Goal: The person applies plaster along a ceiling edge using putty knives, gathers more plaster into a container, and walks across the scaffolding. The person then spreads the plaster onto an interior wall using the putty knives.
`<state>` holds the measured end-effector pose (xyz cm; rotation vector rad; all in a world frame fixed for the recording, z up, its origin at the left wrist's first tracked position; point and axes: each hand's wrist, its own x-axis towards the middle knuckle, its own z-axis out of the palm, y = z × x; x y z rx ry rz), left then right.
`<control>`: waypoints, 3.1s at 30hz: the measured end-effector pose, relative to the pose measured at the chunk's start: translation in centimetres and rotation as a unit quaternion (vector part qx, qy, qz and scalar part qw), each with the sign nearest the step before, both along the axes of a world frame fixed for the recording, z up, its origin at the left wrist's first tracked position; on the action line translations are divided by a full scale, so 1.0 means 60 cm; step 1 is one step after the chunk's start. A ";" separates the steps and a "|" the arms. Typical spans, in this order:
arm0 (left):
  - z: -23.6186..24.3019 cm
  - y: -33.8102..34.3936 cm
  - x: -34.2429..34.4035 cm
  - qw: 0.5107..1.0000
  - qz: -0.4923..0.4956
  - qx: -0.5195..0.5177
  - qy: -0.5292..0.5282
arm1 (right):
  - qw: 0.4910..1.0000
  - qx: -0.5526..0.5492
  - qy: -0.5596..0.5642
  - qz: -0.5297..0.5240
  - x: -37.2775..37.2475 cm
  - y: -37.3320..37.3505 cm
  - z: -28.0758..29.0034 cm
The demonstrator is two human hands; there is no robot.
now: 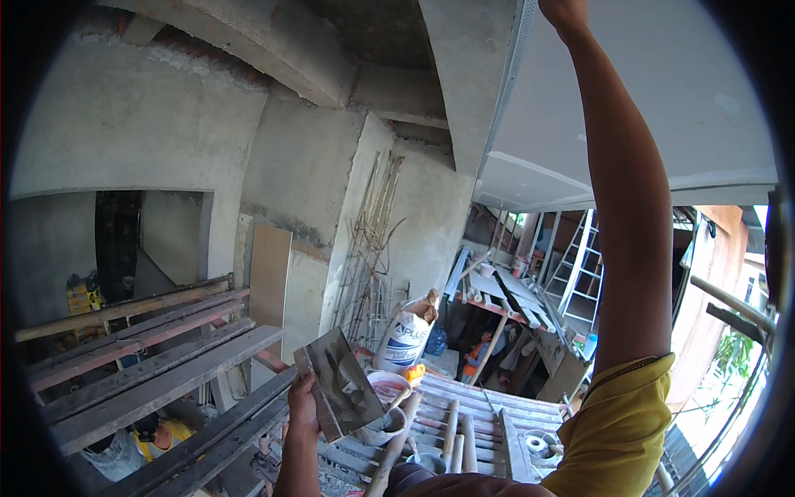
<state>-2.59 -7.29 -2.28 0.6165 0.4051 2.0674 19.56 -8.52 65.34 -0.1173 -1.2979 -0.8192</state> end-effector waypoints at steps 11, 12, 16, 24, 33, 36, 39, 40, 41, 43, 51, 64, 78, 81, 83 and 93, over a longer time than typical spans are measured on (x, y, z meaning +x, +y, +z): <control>-0.005 0.005 -0.003 1.000 -0.005 -0.018 -0.013 | 0.998 -0.061 0.008 -0.022 -0.022 0.026 -0.004; -0.003 0.003 -0.003 1.000 -0.009 -0.017 -0.017 | 0.998 -0.065 -0.011 -0.023 -0.021 0.024 -0.016; 0.002 0.001 0.000 1.000 -0.017 0.001 -0.013 | 0.998 -0.048 -0.041 -0.025 -0.005 0.049 -0.062; 0.010 0.002 0.016 1.000 -0.007 0.002 -0.004 | 0.999 -0.029 0.018 0.034 0.016 0.027 -0.060; 0.002 0.013 0.023 1.000 -0.004 -0.028 0.008 | 0.994 -0.098 0.041 0.008 0.000 -0.020 0.005; 0.003 0.012 0.024 0.999 -0.009 -0.031 0.000 | 0.987 -0.110 -0.067 0.097 0.007 -0.016 -0.010; -0.002 0.014 0.022 1.000 -0.020 -0.020 -0.010 | 0.985 -0.135 -0.070 0.078 0.013 -0.010 -0.030; -0.003 0.016 0.020 1.000 -0.020 -0.020 -0.011 | 0.985 -0.135 -0.071 0.078 0.014 -0.006 -0.040; -0.001 0.017 0.021 1.000 -0.024 -0.012 -0.010 | 0.986 -0.139 -0.052 0.078 0.025 -0.003 -0.047; -0.006 0.017 0.017 1.000 -0.026 -0.007 -0.010 | 0.986 -0.145 -0.034 0.079 0.040 0.009 -0.068; 0.004 0.002 0.005 0.999 -0.030 0.011 -0.036 | 0.986 -0.076 -0.013 0.149 0.066 -0.035 -0.093; -0.008 0.014 0.012 0.998 -0.042 0.035 -0.013 | 0.992 -0.107 -0.030 0.062 0.004 -0.138 -0.011; 0.012 -0.006 0.019 0.999 -0.045 0.022 -0.021 | 0.996 -0.034 -0.084 -0.003 -0.024 -0.108 -0.033; 0.026 -0.020 0.024 0.999 -0.038 0.023 -0.010 | 0.996 -0.010 -0.082 -0.043 -0.008 -0.067 -0.062; 0.032 -0.025 0.028 0.999 -0.041 0.031 -0.008 | 0.994 0.005 -0.060 -0.093 0.010 -0.048 -0.086; 0.033 -0.022 0.046 0.999 -0.034 0.026 0.005 | 0.998 -0.020 -0.032 0.049 0.027 -0.084 -0.057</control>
